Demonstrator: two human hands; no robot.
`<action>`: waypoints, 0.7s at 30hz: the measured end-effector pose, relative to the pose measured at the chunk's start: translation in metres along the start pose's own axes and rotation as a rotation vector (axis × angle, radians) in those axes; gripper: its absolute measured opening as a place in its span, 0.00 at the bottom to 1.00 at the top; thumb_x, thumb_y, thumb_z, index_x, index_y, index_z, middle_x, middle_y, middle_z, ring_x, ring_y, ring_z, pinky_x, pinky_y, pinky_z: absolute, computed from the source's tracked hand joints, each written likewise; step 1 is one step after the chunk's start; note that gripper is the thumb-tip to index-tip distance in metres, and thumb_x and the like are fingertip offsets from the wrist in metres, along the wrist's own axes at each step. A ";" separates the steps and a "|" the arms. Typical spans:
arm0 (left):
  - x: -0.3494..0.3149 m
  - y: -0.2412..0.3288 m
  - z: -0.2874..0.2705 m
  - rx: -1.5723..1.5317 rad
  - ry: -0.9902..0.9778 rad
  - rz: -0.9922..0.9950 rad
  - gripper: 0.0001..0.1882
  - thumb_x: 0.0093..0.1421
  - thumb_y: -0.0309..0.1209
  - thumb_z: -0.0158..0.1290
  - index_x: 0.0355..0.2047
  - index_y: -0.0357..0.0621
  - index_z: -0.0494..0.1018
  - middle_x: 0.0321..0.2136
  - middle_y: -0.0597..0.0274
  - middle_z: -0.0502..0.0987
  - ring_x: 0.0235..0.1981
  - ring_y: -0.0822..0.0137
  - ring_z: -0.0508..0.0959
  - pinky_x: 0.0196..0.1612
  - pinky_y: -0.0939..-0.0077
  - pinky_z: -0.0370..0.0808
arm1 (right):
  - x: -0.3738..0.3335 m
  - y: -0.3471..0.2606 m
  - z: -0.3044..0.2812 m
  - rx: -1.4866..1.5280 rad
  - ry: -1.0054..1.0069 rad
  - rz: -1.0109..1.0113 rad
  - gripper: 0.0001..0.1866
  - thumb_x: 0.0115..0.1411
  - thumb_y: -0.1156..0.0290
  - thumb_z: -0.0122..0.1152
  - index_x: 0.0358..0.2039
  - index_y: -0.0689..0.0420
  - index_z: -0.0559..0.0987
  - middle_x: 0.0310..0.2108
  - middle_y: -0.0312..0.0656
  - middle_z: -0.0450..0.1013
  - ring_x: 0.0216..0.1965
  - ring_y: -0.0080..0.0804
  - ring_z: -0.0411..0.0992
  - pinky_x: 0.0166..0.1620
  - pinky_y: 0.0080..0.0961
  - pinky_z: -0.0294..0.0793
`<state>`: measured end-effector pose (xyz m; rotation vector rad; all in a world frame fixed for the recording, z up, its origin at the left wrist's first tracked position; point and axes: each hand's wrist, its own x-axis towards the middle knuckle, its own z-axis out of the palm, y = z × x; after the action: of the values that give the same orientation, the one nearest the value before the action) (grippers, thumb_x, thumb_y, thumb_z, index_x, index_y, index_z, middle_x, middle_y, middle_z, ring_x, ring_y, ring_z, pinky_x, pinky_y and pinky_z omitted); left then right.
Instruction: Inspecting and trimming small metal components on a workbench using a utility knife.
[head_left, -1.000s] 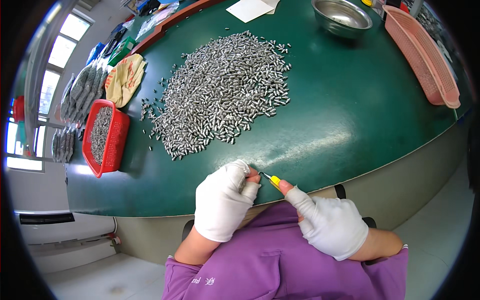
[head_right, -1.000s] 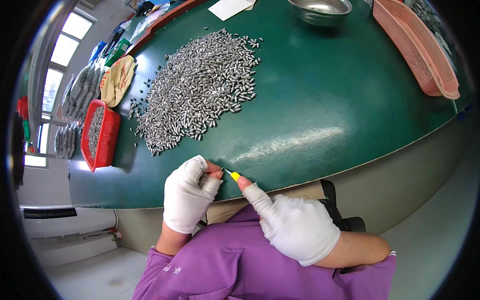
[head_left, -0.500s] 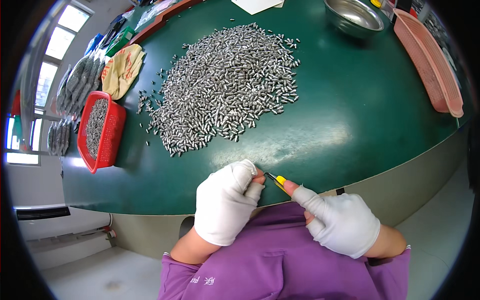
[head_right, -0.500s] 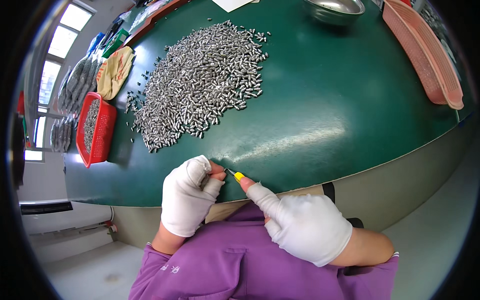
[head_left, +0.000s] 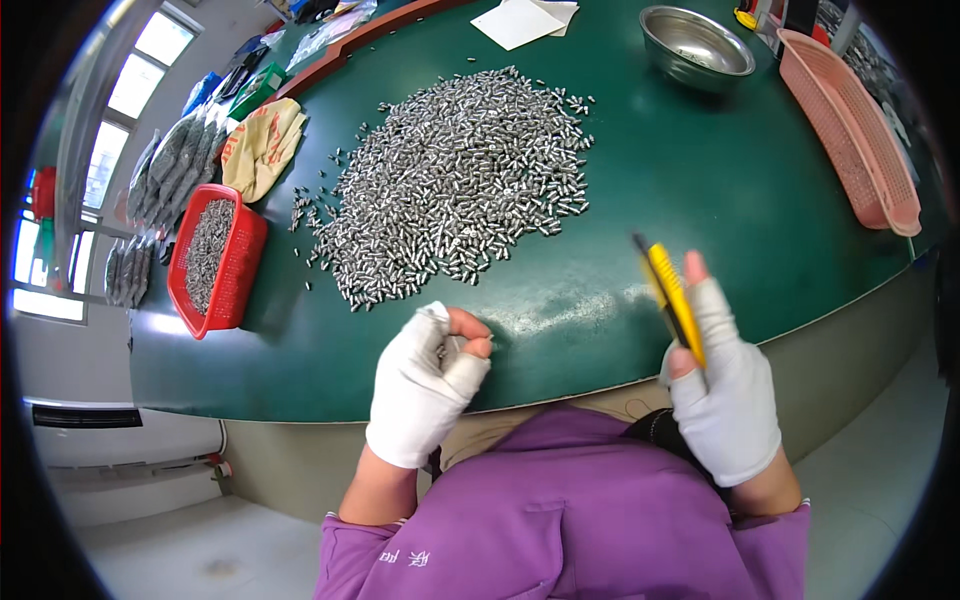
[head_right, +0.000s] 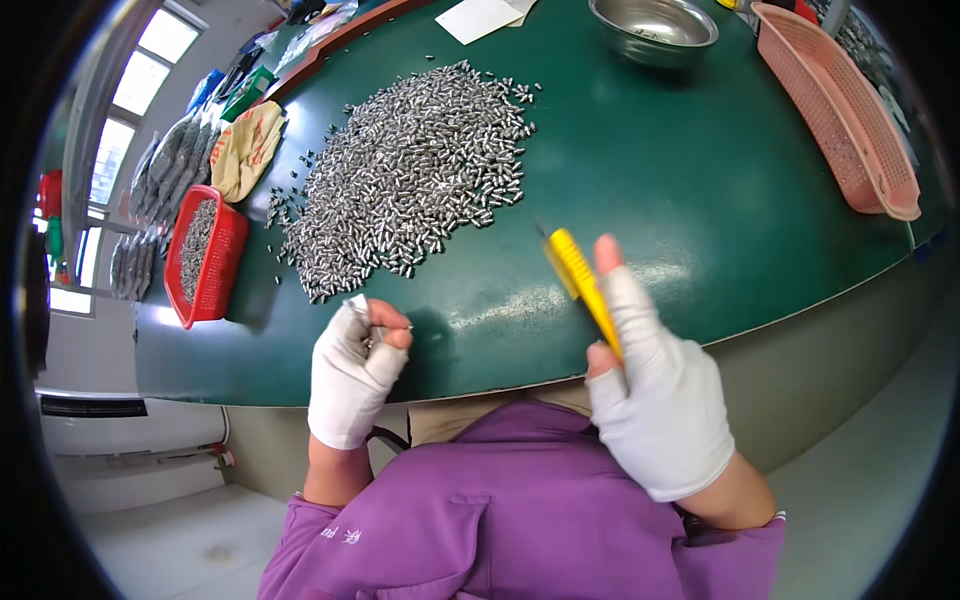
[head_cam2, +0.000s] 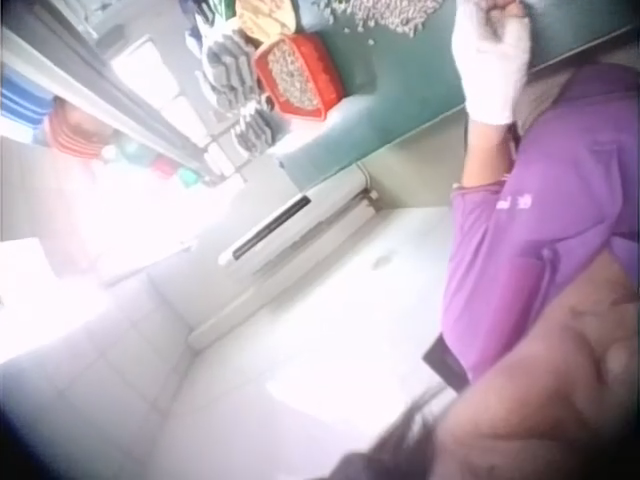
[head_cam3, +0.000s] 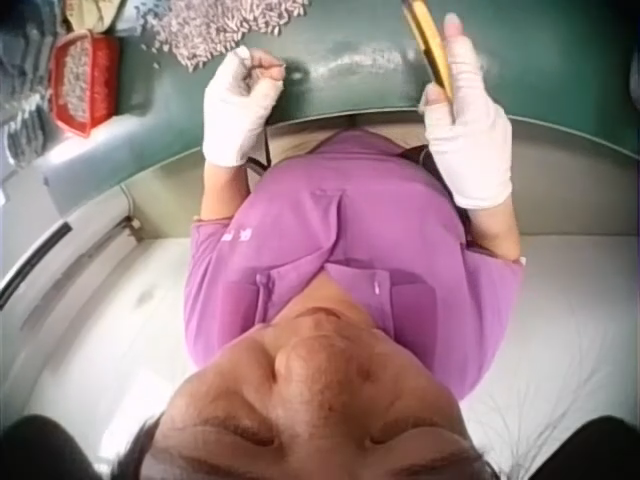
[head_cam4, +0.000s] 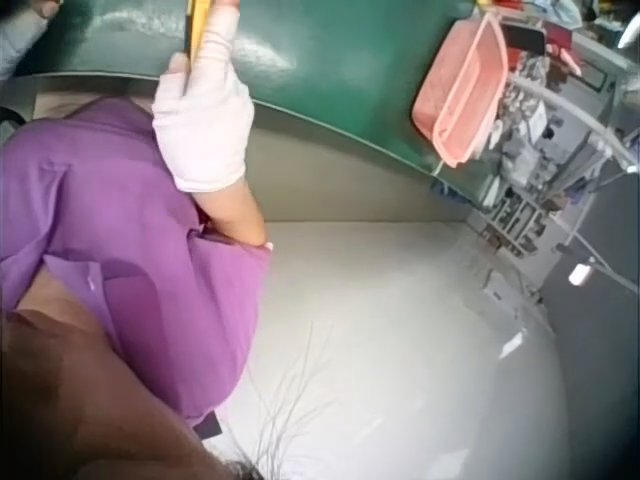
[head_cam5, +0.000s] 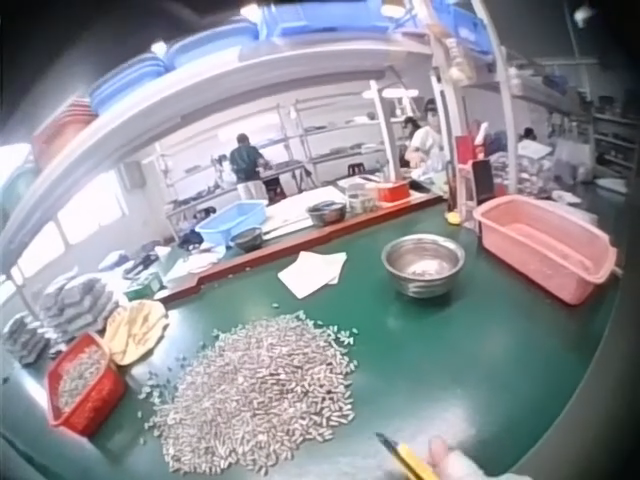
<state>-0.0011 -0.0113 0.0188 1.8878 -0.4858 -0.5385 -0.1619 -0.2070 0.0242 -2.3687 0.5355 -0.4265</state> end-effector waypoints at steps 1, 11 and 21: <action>-0.001 -0.003 -0.007 -0.102 0.066 0.038 0.06 0.58 0.25 0.56 0.35 0.40 0.71 0.26 0.73 0.71 0.26 0.82 0.67 0.30 0.87 0.65 | 0.005 0.003 0.003 0.302 0.033 0.079 0.36 0.60 0.74 0.55 0.68 0.56 0.54 0.22 0.42 0.71 0.20 0.34 0.71 0.28 0.28 0.72; 0.007 -0.004 -0.055 -1.274 -0.040 0.186 0.06 0.64 0.30 0.51 0.35 0.41 0.67 0.18 0.72 0.56 0.14 0.80 0.54 0.14 0.84 0.52 | 0.030 -0.043 0.071 0.930 -0.615 -0.129 0.24 0.67 0.49 0.46 0.43 0.60 0.72 0.33 0.42 0.72 0.35 0.27 0.70 0.42 0.25 0.70; 0.014 -0.015 -0.032 -1.299 -0.153 -0.067 0.06 0.63 0.32 0.52 0.35 0.46 0.68 0.23 0.69 0.60 0.15 0.79 0.54 0.17 0.84 0.52 | 0.064 0.036 -0.018 -0.083 0.461 -0.002 0.11 0.60 0.71 0.56 0.42 0.61 0.74 0.43 0.49 0.72 0.44 0.48 0.71 0.50 0.37 0.70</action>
<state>0.0296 0.0102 0.0136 0.6198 -0.0798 -0.7820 -0.1234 -0.2726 0.0232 -2.3510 0.7691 -0.9794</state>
